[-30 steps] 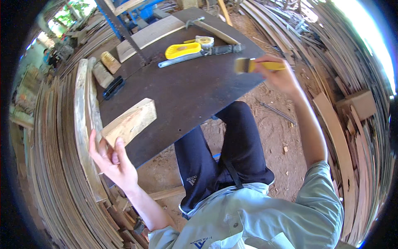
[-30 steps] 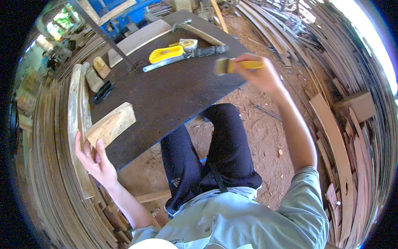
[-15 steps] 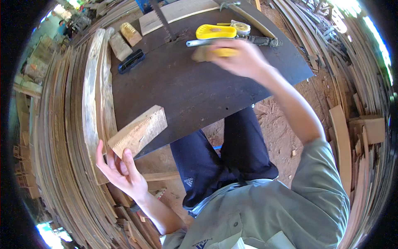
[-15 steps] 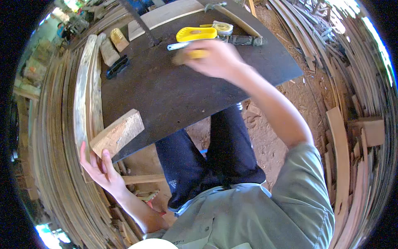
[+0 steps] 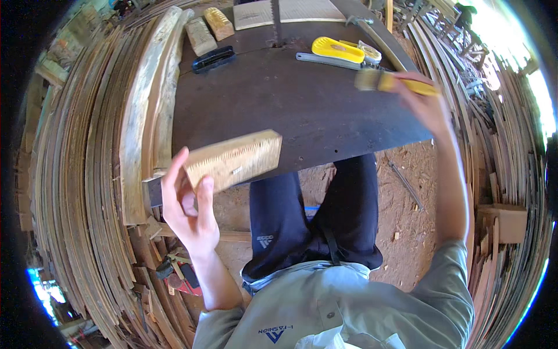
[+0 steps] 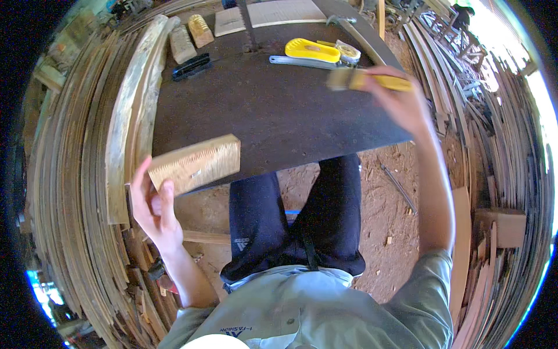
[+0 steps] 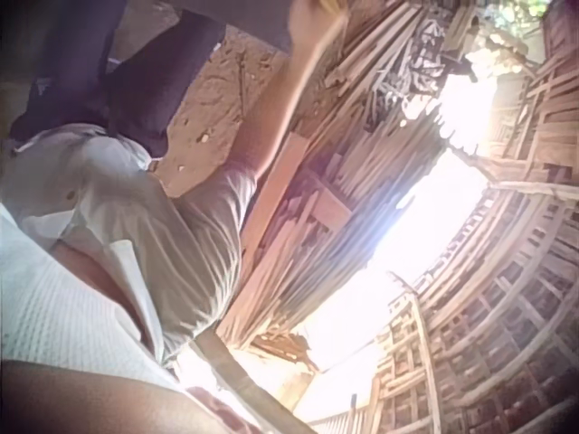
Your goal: Sawing a small block of wood with a hacksaw and then cleaning the sawdust off with a paintbrush.
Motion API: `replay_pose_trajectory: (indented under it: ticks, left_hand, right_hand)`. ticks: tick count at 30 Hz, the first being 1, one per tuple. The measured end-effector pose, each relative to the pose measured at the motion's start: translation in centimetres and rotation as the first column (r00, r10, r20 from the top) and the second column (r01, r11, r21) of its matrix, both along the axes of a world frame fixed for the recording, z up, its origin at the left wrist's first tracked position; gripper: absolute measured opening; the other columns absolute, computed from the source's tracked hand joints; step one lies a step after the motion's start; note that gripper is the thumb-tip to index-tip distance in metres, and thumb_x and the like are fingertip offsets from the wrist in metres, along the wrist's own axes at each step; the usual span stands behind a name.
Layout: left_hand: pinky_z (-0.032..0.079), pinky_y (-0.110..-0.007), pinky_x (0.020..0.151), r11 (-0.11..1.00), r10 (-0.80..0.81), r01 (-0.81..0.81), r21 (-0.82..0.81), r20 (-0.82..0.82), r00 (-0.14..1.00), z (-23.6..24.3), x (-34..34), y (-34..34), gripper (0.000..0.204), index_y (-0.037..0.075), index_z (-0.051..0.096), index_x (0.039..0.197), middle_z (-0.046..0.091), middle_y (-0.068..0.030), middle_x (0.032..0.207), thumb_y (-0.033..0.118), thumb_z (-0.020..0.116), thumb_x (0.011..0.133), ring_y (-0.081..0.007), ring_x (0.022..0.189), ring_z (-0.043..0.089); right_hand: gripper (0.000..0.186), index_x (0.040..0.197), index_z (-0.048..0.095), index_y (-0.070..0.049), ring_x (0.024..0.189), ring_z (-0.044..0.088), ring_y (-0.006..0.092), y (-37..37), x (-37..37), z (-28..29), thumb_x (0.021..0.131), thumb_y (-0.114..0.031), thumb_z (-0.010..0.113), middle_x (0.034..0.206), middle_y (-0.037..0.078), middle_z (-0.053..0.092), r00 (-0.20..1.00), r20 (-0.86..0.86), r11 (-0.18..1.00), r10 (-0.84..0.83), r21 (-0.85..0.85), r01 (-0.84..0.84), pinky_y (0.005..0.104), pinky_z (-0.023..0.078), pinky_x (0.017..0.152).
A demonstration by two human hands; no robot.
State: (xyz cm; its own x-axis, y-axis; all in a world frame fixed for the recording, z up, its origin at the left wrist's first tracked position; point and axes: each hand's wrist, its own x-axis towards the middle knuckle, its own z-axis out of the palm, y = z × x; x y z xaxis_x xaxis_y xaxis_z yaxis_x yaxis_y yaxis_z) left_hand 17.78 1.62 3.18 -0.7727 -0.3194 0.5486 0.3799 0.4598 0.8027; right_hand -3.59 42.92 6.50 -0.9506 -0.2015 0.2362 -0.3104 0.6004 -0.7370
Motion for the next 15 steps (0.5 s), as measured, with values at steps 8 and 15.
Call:
replay_pose_trajectory:
  ticks: [8, 15]
  left_hand:
    - [0.054, -0.032, 0.096, 0.975, 0.220, -0.217, -0.044, 0.081, 0.972, 0.1, 8.4, -0.5, 0.047, -0.006, 0.052, 0.144, 0.065, -0.0181, 0.127, -0.001, 0.064, 0.099, -0.0223, 0.113, 0.067]
    - [0.053, -0.033, 0.097, 0.964, 0.254, -0.261, 0.052, 0.111, 0.961, 0.1, 10.2, -1.7, 0.047, -0.006, 0.053, 0.143, 0.065, -0.0175, 0.127, -0.001, 0.065, 0.099, -0.0222, 0.112, 0.067]
  right_hand:
    - [0.027, 0.114, 0.076, -0.010, 0.061, 0.065, 0.0073, -24.3, -10.2, -3.9, 0.103, -0.033, 0.066, 0.095, 0.001, 0.079, 0.925, 0.136, 0.932, 0.355, -0.125, -0.339, 0.0227, 0.047, 0.052]
    - [0.028, 0.118, 0.074, -0.009, 0.062, 0.060, 0.0044, -27.6, -10.0, -2.5, 0.104, -0.032, 0.066, 0.102, 0.002, 0.080, 0.885, 0.190, 0.900, 0.425, -0.199, -0.389, 0.0208, 0.040, 0.048]
